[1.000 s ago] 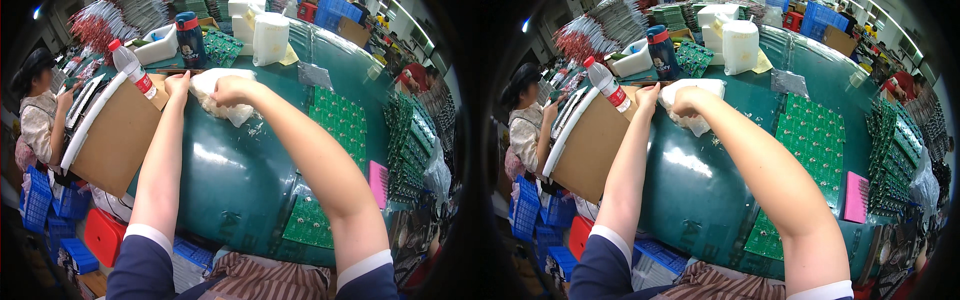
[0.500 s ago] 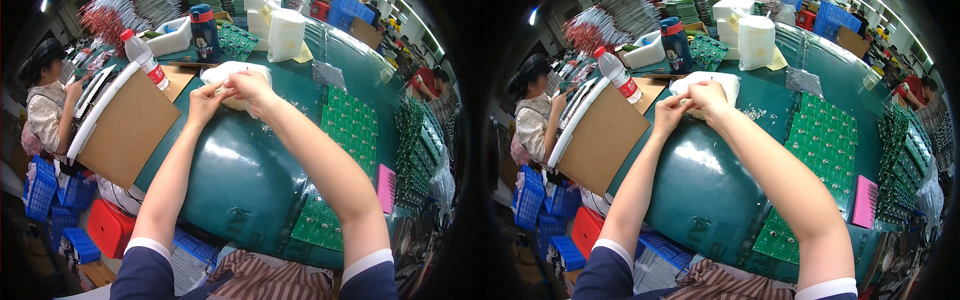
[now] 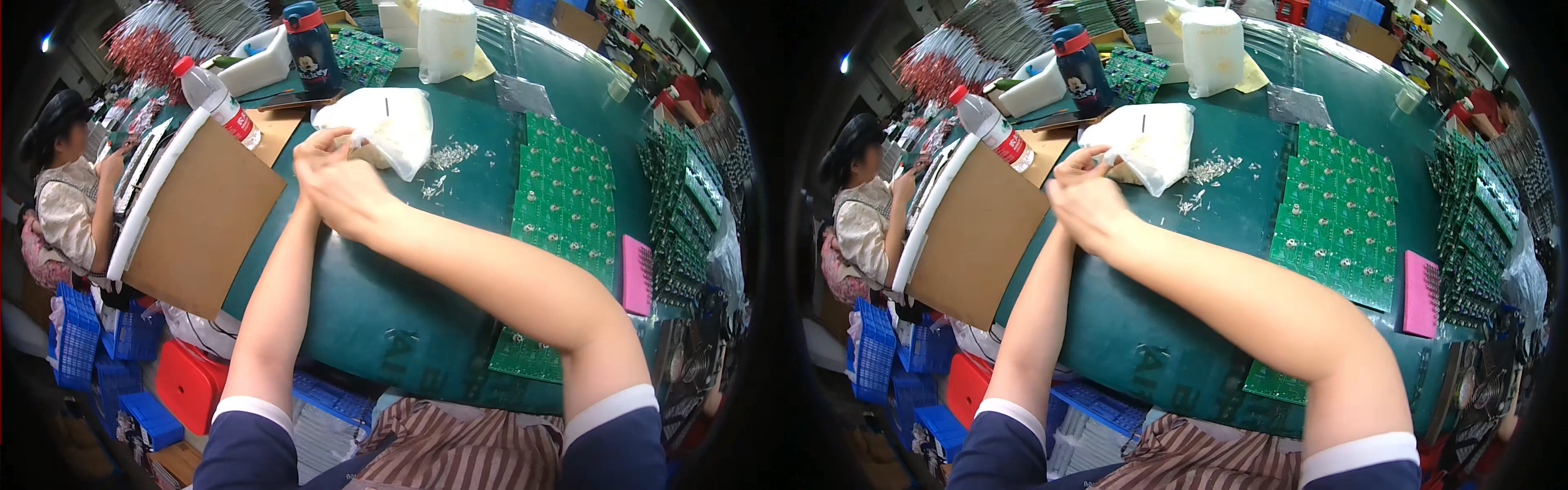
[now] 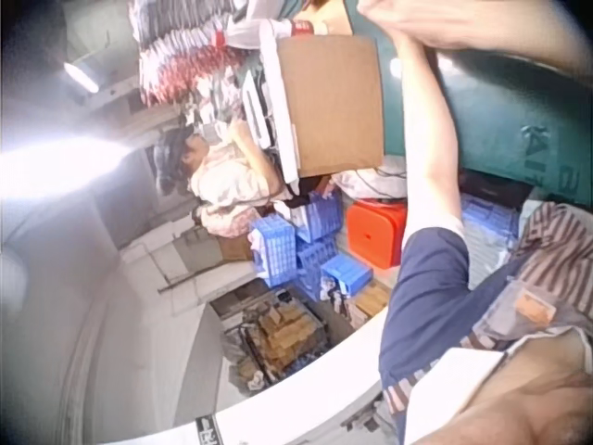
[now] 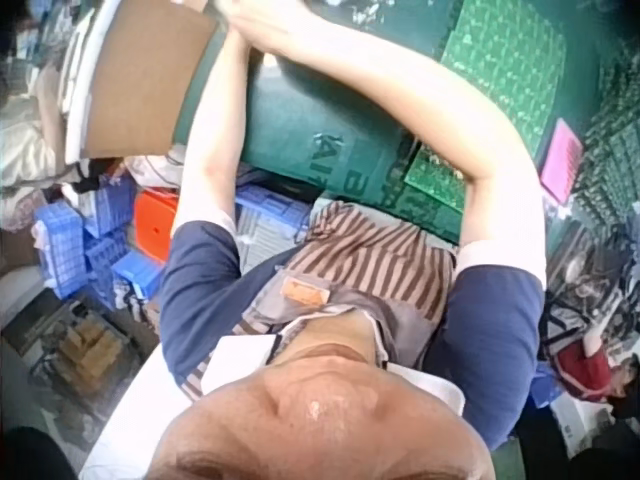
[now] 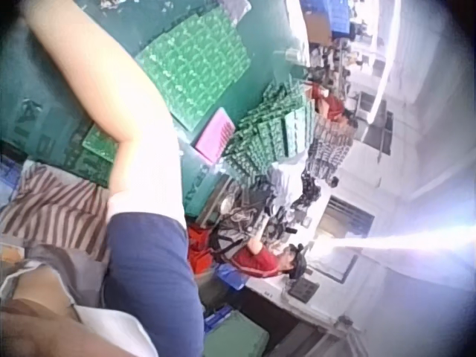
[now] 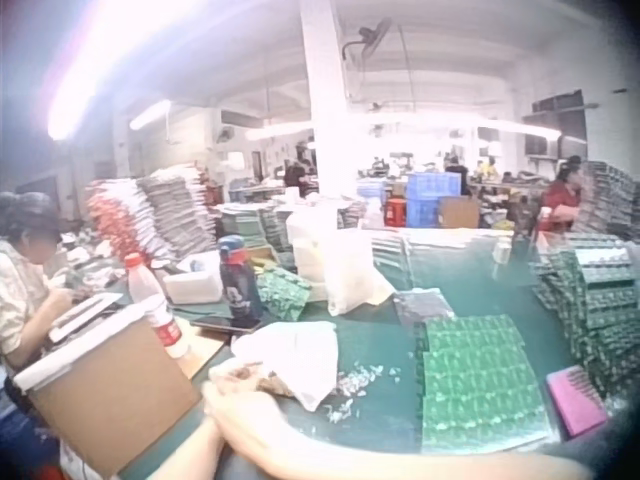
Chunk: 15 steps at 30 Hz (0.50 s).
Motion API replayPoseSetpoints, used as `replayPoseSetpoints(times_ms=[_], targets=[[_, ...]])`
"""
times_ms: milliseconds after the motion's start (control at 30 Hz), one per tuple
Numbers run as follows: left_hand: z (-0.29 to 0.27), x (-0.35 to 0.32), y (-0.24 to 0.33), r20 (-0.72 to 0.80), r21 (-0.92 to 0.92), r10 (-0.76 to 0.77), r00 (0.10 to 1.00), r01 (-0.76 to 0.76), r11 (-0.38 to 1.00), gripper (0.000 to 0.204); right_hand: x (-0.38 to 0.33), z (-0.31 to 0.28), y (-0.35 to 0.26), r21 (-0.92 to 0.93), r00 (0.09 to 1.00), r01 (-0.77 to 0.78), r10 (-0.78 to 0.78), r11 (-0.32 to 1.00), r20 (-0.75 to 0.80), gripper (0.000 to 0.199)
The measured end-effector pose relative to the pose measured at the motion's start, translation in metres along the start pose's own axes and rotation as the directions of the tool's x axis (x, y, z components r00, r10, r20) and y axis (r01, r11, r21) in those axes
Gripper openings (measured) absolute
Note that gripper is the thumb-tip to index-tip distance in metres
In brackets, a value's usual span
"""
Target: The person inserts small electronic components into holes on a circuit board panel by hand. They then tie a plastic bag of parts, place a cardboard sheet over the circuit board panel, and flip it over.
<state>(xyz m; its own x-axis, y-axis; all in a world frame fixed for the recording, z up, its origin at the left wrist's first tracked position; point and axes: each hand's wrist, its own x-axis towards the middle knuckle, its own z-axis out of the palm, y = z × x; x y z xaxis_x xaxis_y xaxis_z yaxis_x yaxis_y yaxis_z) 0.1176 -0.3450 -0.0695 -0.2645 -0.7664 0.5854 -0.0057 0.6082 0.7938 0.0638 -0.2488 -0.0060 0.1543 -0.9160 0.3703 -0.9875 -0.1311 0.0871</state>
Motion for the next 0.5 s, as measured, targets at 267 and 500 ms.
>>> replayPoseSetpoints(times_ms=[267,500], targets=[[0.028,0.004,0.045,0.075,0.319,0.098,0.992,-0.117,0.94,0.014,0.008,-0.041,0.124,0.867,0.816,-0.148,0.554,0.476,-0.165,0.019],[0.005,-0.001,0.021,-0.064,0.11,-0.043,0.997,0.05,0.993,0.012,-0.014,-0.056,0.079,0.776,0.987,0.074,0.067,0.627,-0.148,0.025]])
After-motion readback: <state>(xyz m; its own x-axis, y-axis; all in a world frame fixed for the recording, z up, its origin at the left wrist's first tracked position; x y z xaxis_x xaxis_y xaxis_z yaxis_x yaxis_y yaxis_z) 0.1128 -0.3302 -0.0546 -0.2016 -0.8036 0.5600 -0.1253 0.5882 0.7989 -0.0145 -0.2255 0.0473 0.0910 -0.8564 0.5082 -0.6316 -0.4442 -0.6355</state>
